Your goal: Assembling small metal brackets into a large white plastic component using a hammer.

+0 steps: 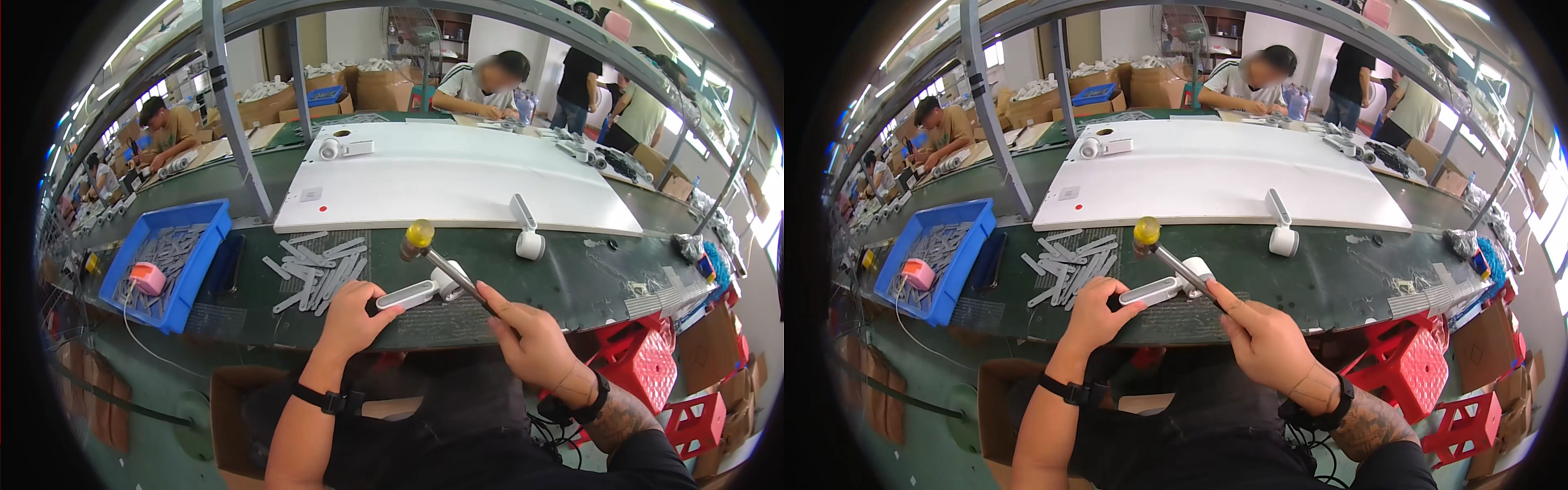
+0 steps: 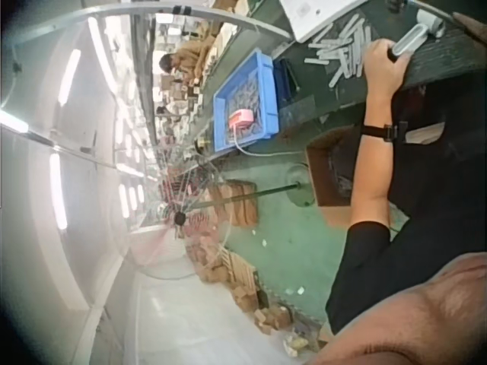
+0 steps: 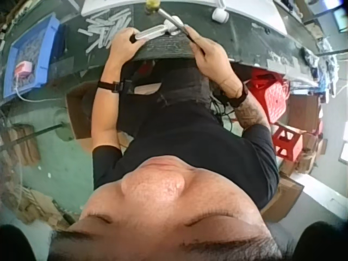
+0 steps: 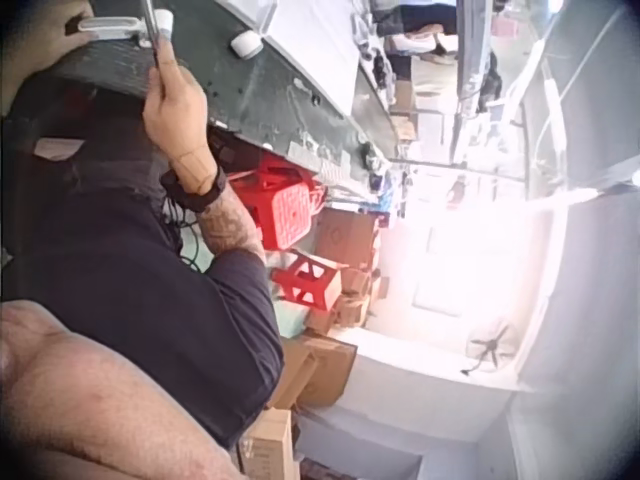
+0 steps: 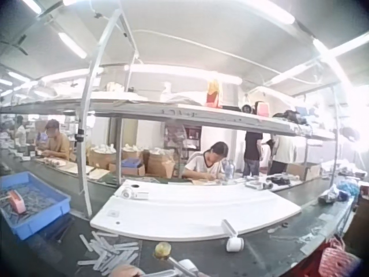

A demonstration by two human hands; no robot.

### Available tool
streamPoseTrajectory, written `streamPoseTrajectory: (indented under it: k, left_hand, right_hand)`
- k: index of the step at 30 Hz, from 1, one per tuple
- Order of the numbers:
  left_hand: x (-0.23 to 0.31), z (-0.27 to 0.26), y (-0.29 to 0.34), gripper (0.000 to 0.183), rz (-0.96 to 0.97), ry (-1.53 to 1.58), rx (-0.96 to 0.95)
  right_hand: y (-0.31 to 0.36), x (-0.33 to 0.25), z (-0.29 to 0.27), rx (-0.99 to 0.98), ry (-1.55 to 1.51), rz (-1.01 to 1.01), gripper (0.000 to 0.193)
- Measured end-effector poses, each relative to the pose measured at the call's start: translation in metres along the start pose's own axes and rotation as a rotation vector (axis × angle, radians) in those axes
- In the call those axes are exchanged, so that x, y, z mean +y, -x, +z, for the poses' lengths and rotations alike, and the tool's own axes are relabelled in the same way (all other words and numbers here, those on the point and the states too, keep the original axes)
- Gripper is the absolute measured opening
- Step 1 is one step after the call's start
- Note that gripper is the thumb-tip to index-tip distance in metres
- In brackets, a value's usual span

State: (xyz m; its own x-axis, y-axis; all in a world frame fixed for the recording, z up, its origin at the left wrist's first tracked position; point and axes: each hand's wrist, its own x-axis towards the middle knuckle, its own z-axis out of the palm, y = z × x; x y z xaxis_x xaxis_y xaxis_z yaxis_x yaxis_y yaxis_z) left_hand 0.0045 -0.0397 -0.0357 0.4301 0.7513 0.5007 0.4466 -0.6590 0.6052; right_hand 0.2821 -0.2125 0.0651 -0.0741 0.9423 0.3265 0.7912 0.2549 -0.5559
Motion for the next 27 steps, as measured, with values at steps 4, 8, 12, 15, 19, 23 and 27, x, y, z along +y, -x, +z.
streamPoseTrajectory:
  k: [4,8,12,15,19,23,27]
  left_hand:
    - [0.004,0.0,0.0,0.036,-0.076,0.015,-0.011]
    - [-0.005,0.0,0.001,0.038,-0.086,0.06,-0.048]
    - [0.001,0.001,-0.003,0.038,-0.095,0.064,-0.064]
    - [-0.002,0.001,-0.002,0.039,-0.087,0.02,-0.017]
    - [-0.003,0.004,-0.001,0.041,-0.112,0.082,-0.037]
    - [-0.008,0.003,0.002,0.045,-0.141,0.03,-0.029]
    - [0.003,-0.001,-0.002,0.047,-0.248,0.053,-0.078]
  right_hand:
    - [0.008,0.02,0.012,-0.148,0.038,-0.019,0.056]
    - [0.001,-0.009,-0.007,-0.124,0.053,0.004,0.058]
    - [0.003,0.018,0.007,-0.06,0.063,-0.065,0.057]
    - [-0.003,0.026,0.003,-0.209,0.122,-0.041,0.058]
    - [-0.012,0.004,0.0,-0.093,0.029,-0.122,0.058]
    - [-0.014,0.002,0.013,-0.175,-0.014,-0.059,0.058]
    - [-0.013,0.012,0.013,-0.228,0.026,-0.091,0.058]
